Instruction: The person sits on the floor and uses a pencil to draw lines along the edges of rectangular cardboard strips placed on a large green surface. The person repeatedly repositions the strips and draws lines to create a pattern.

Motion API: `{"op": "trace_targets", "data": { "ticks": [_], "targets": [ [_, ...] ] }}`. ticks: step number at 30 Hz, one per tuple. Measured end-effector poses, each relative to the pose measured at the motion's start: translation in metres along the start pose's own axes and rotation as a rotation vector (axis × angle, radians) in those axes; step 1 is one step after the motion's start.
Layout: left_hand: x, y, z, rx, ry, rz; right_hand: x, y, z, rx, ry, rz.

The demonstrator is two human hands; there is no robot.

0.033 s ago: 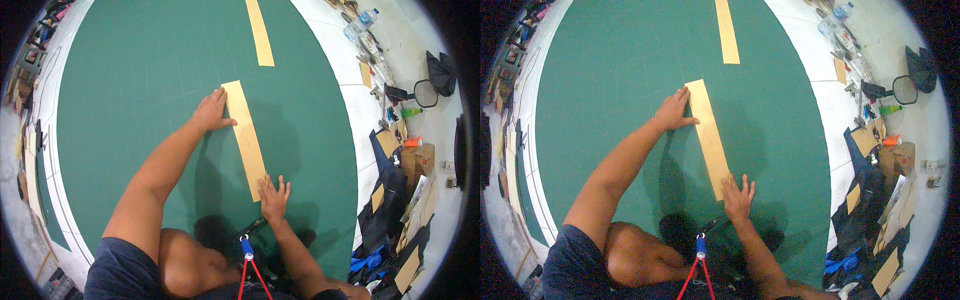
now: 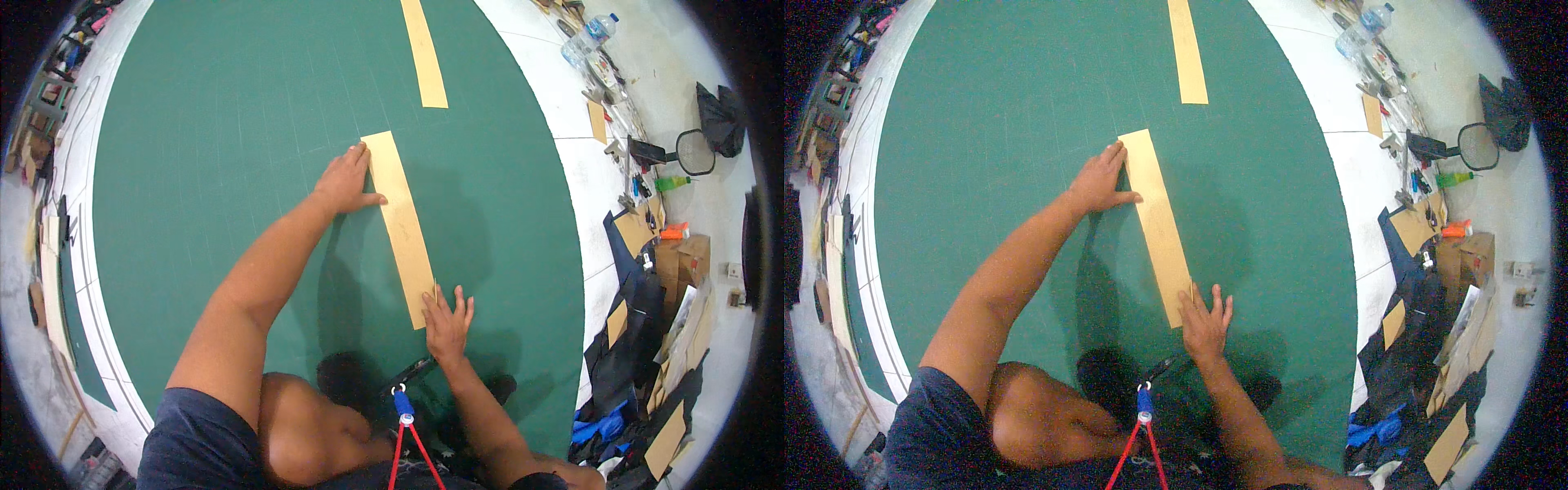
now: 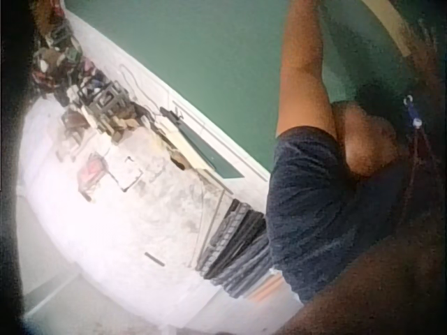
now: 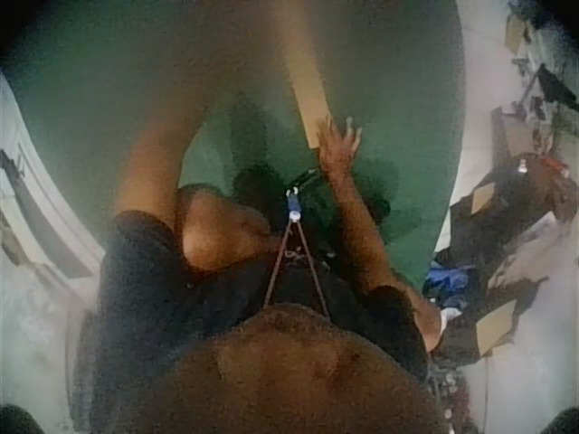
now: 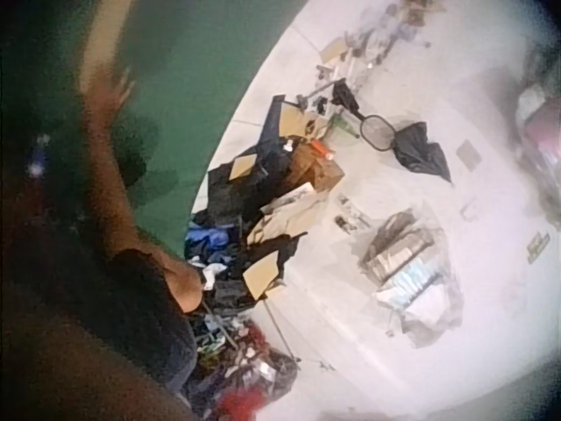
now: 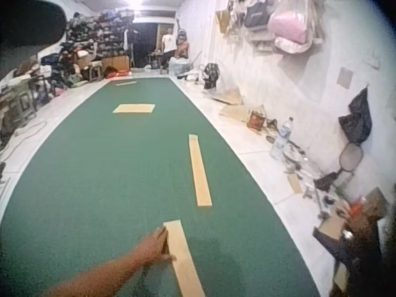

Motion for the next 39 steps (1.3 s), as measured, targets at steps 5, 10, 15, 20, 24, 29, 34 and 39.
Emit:
{"op": "trace_targets", "data": {
  "ticks": [5, 10, 15, 20, 24, 29, 34, 39],
  "targets": [
    [0.004, 0.005, 0.000, -0.009, -0.010, 0.023, 0.001, 0.003, 0.000, 0.000, -0.004, 0.019],
    [-0.002, -0.001, -0.010, 0.048, -0.033, 0.018, -0.005, 0.003, -0.008, 0.003, 0.026, 0.011],
    [0.011, 0.008, -0.015, -0.011, 0.002, -0.020, -0.001, 0.001, -0.013, 0.036, 0.037, -0.003],
    [0.007, 0.004, -0.012, -0.030, 0.017, -0.045, -0.002, -0.001, -0.012, -0.017, -0.018, -0.028],
    [0.005, 0.001, -0.011, -0.026, 0.021, -0.060, 0.001, -0.005, -0.013, -0.028, -0.020, -0.038],
    [0.005, 0.000, -0.010, -0.029, 0.019, -0.077, 0.000, -0.006, -0.013, -0.043, -0.028, -0.050],
    [0.004, -0.001, -0.011, -0.018, 0.033, -0.090, 0.000, -0.004, -0.014, -0.062, -0.032, -0.047],
    [0.004, 0.001, -0.009, -0.018, 0.018, -0.092, -0.001, -0.003, -0.014, -0.053, -0.026, -0.060]
  ]
}}
Point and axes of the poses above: each hand's wrist, its own z-axis away from the middle knuckle, its own y-axis out of the palm, x = y × z, the point moved 4 cm from there along -z, towards the middle knuckle, and after that the axes turned 5 degrees about -z, right-handed, at the moved point
